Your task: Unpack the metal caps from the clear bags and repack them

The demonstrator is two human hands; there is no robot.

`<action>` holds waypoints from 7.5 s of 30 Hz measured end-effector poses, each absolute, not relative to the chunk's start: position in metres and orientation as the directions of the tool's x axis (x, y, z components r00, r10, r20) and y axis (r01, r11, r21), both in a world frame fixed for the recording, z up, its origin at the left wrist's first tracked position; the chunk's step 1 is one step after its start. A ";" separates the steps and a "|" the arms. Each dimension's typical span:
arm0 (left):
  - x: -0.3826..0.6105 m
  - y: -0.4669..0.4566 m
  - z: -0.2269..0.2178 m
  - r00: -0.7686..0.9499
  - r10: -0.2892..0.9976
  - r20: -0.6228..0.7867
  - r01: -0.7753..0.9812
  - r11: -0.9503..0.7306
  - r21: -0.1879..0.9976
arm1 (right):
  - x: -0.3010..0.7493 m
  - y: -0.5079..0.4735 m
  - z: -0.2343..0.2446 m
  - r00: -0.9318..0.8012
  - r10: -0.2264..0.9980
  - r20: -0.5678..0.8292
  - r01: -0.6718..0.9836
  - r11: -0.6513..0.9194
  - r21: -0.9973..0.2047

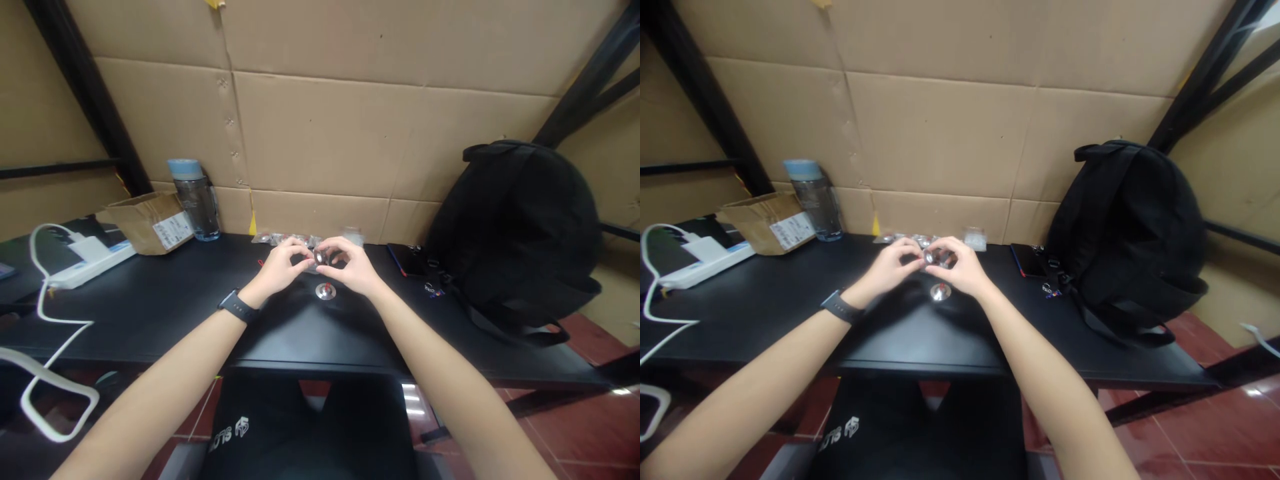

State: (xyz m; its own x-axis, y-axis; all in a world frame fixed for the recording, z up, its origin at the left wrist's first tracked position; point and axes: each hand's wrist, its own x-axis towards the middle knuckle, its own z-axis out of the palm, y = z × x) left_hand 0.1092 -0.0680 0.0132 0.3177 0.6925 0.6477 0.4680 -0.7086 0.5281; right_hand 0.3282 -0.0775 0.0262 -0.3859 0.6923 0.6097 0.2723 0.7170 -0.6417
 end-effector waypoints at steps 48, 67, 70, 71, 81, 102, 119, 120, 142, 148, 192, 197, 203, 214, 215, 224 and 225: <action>0.111 -0.077 0.020 0.269 0.638 0.721 0.331 -0.764 0.553 | 0.315 -0.075 0.011 -0.324 0.830 0.454 -0.202 0.408 -0.890; 0.123 -0.096 0.030 0.201 0.553 0.809 0.524 -0.758 0.388 | 0.316 -0.077 0.014 -0.371 0.830 0.416 -0.277 0.329 -0.903; 0.125 -0.101 0.031 0.192 0.533 0.824 0.556 -0.751 0.356 | 0.316 -0.077 0.014 -0.381 0.826 0.415 -0.302 0.313 -0.901; 0.125 -0.101 0.032 0.202 0.524 0.827 0.564 -0.753 0.340 | 0.316 -0.077 0.015 -0.384 0.826 0.412 -0.311 0.305 -0.900; 0.120 -0.100 0.034 0.305 0.504 0.808 0.612 -0.754 0.239 | 0.316 -0.076 0.013 -0.381 0.835 0.396 -0.319 0.283 -0.904; 0.123 -0.099 0.031 0.249 0.600 0.760 0.474 -0.760 0.445 | 0.315 -0.069 0.007 -0.309 0.873 0.378 -0.262 0.304 -0.916; 0.129 -0.096 0.027 0.191 0.643 0.742 0.402 -0.741 0.538 | 0.312 -0.074 0.013 -0.255 0.817 0.517 -0.150 0.495 -0.856; 0.129 -0.095 0.027 0.188 0.650 0.736 0.375 -0.740 0.558 | 0.313 -0.075 0.014 -0.255 0.810 0.528 -0.150 0.506 -0.849; 0.133 -0.085 0.019 0.118 0.749 0.652 0.065 -0.661 0.748 | 0.317 -0.075 0.021 -0.295 0.696 0.654 0.053 0.696 -0.717; 0.132 -0.080 0.014 0.067 0.777 0.627 0.057 -0.630 0.775 | 0.315 -0.077 0.020 -0.292 0.696 0.656 0.056 0.697 -0.715; 0.133 -0.091 0.021 0.139 0.706 0.694 0.270 -0.701 0.660 | 0.308 -0.071 0.014 -0.207 0.686 0.698 0.248 0.727 -0.641; 0.135 -0.088 0.021 0.159 0.798 0.581 0.086 -0.598 0.797 | 0.303 -0.079 0.018 -0.201 0.619 0.759 0.308 0.775 -0.551; 0.135 -0.079 0.017 0.222 0.845 0.487 -0.170 -0.458 0.872 | 0.298 -0.084 0.021 -0.227 0.581 0.781 0.319 0.802 -0.504; 0.122 -0.079 0.018 0.193 0.822 0.536 -0.025 -0.543 0.840 | 0.305 -0.079 0.024 -0.149 0.629 0.763 0.292 0.765 -0.574; 0.121 -0.079 0.018 0.203 0.822 0.532 -0.017 -0.540 0.841 | 0.305 -0.079 0.025 -0.162 0.636 0.755 0.273 0.764 -0.585; 0.117 -0.077 0.022 0.221 0.794 0.567 0.049 -0.589 0.806 | 0.309 -0.079 0.025 -0.193 0.732 0.653 0.079 0.675 -0.734; 0.117 -0.076 0.022 0.221 0.789 0.573 0.053 -0.596 0.801 | 0.306 -0.079 0.025 -0.193 0.754 0.628 0.015 0.642 -0.767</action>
State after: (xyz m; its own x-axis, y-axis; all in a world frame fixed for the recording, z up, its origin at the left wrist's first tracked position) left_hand 0.1169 -0.0763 0.0221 0.2213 0.7895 0.5725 0.0531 -0.5960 0.8013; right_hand 0.3063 -0.0795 0.0247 -0.1932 0.7542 0.6276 0.0153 0.6419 -0.7666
